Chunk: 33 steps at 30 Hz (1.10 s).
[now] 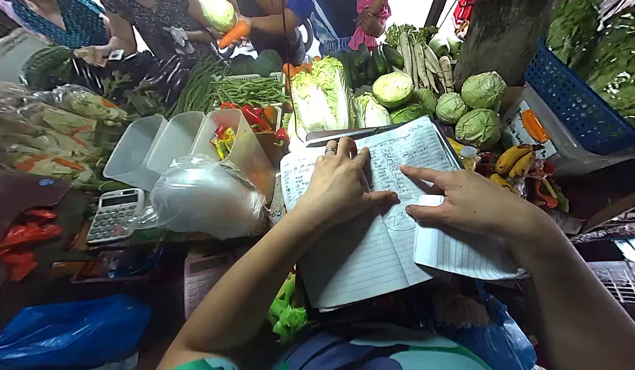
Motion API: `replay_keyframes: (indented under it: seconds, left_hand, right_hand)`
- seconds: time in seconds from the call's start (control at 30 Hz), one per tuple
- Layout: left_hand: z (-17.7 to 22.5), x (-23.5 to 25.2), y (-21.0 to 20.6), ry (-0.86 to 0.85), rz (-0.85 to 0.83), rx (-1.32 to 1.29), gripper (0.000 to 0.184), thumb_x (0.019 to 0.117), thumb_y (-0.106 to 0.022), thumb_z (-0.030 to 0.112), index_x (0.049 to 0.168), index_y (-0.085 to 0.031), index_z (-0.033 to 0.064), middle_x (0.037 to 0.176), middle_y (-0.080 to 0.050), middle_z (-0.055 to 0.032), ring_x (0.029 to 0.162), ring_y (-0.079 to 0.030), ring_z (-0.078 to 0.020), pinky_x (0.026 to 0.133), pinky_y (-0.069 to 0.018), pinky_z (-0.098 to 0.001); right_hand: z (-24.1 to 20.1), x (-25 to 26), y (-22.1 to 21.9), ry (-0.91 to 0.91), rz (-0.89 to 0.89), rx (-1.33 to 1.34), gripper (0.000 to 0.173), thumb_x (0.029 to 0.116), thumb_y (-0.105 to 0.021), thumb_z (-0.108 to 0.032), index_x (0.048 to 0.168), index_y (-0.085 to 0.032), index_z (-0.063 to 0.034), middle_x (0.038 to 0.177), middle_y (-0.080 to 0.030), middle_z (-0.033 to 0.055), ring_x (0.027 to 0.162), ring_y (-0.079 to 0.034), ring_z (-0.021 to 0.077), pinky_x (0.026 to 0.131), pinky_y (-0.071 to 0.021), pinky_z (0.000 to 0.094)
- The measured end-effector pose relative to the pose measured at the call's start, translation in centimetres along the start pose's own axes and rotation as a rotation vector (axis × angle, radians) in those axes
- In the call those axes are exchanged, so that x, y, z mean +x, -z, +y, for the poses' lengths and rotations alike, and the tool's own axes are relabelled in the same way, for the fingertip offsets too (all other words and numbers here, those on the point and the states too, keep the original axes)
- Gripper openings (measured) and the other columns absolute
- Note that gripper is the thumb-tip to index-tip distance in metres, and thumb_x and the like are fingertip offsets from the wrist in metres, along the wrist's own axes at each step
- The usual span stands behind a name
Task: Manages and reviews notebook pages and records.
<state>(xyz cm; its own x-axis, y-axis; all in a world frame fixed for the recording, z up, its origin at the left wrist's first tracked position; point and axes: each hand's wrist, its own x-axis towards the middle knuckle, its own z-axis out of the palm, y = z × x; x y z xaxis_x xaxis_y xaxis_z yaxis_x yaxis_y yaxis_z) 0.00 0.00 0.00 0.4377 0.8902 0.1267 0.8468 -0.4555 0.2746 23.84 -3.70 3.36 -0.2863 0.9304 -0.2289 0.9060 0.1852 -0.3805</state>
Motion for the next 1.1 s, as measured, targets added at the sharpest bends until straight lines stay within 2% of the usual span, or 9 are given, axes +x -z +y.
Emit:
replay_keyframes:
  seconds: [0.17, 0.33, 0.4, 0.53, 0.67, 0.8, 0.9, 1.0, 1.1]
  left_hand:
    - [1.0, -1.0, -0.2, -0.017, 0.047, 0.046, 0.078, 0.0879, -0.058, 0.075, 0.136, -0.066, 0.0143, 0.121, -0.058, -0.0137, 0.111, -0.055, -0.0328, 0.084, -0.0467, -0.0479]
    - [3.4, -2.5, -0.7, 0.054, 0.095, 0.108, 0.055, 0.1018, -0.053, 0.053, 0.127, -0.070, 0.0066, 0.090, -0.068, -0.0140, 0.087, -0.067, -0.0314, 0.076, -0.0518, -0.0467]
    - [3.7, -2.7, -0.9, 0.075, 0.092, 0.117, 0.052, 0.1048, -0.050, 0.048, 0.131, -0.068, 0.0076, 0.082, -0.069, -0.0115, 0.080, -0.068, -0.0294, 0.070, -0.0520, -0.0447]
    - [3.1, -2.8, -0.4, 0.072, 0.031, 0.052, 0.048, 0.1070, -0.047, 0.044, 0.140, -0.064, 0.0131, 0.074, -0.068, -0.0083, 0.073, -0.068, -0.0274, 0.063, -0.0515, -0.0437]
    - [3.0, -3.0, 0.5, 0.112, -0.075, 0.015, 0.048, 0.1081, -0.042, 0.039, 0.148, -0.056, 0.0179, 0.076, -0.068, -0.0065, 0.076, -0.067, -0.0264, 0.066, -0.0505, -0.0443]
    - [2.8, -3.4, -0.7, 0.071, 0.078, 0.044, 0.044, 0.1068, -0.044, 0.037, 0.139, -0.066, 0.0150, 0.073, -0.066, -0.0057, 0.071, -0.067, -0.0243, 0.061, -0.0503, -0.0407]
    - [2.1, -3.7, -0.8, 0.008, 0.110, 0.002, 0.041, 0.1068, -0.047, 0.040, 0.133, -0.070, 0.0195, 0.072, -0.066, -0.0042, 0.070, -0.066, -0.0220, 0.061, -0.0504, -0.0394]
    - [1.1, -3.8, -0.1, -0.046, 0.016, -0.094, 0.044, 0.1053, -0.048, 0.050, 0.136, -0.068, 0.0243, 0.077, -0.067, -0.0034, 0.073, -0.066, -0.0212, 0.065, -0.0510, -0.0421]
    - [0.7, -3.8, 0.9, -0.071, -0.107, -0.153, 0.050, 0.1015, -0.051, 0.058, 0.139, -0.065, 0.0289, 0.083, -0.067, -0.0038, 0.078, -0.065, -0.0206, 0.070, -0.0508, -0.0441]
  right_hand:
    - [-0.1, 0.0, 0.0, -0.014, -0.008, 0.004, 0.078, 0.0874, -0.065, -0.063, 0.156, -0.045, -0.0334, 0.086, -0.070, 0.0029, 0.076, -0.062, 0.0159, 0.070, -0.0520, 0.0459]
    - [-0.1, 0.0, -0.1, -0.015, -0.001, 0.007, 0.076, 0.0880, -0.065, -0.062, 0.156, -0.046, -0.0332, 0.086, -0.071, 0.0036, 0.077, -0.065, 0.0173, 0.072, -0.0526, 0.0472]
    - [-0.3, 0.0, 0.0, -0.029, -0.015, 0.008, 0.076, 0.0890, -0.066, -0.061, 0.156, -0.045, -0.0334, 0.088, -0.072, 0.0052, 0.079, -0.066, 0.0186, 0.074, -0.0530, 0.0481]
    - [-0.4, 0.0, 0.1, -0.047, -0.032, 0.001, 0.076, 0.0901, -0.066, -0.062, 0.157, -0.044, -0.0345, 0.091, -0.072, 0.0064, 0.082, -0.066, 0.0195, 0.075, -0.0532, 0.0487]
    - [-0.3, 0.1, 0.0, -0.054, -0.034, 0.025, 0.075, 0.0897, -0.066, -0.062, 0.157, -0.044, -0.0357, 0.094, -0.073, 0.0064, 0.083, -0.067, 0.0193, 0.077, -0.0538, 0.0496]
    - [0.0, 0.2, -0.2, -0.049, -0.027, 0.029, 0.075, 0.0888, -0.065, -0.064, 0.156, -0.045, -0.0371, 0.101, -0.076, 0.0066, 0.089, -0.070, 0.0207, 0.081, -0.0545, 0.0517]
    - [0.0, 0.1, -0.3, -0.050, -0.020, 0.029, 0.074, 0.0889, -0.063, -0.065, 0.156, -0.045, -0.0374, 0.100, -0.075, 0.0064, 0.089, -0.070, 0.0210, 0.081, -0.0543, 0.0516]
    - [-0.1, 0.0, -0.4, -0.052, 0.001, 0.046, 0.072, 0.0901, -0.065, -0.063, 0.155, -0.046, -0.0375, 0.092, -0.073, 0.0062, 0.082, -0.067, 0.0203, 0.076, -0.0535, 0.0507]
    - [-0.1, 0.0, -0.3, -0.064, -0.002, 0.053, 0.071, 0.0906, -0.065, -0.062, 0.155, -0.047, -0.0370, 0.096, -0.075, 0.0068, 0.085, -0.069, 0.0208, 0.078, -0.0538, 0.0516]
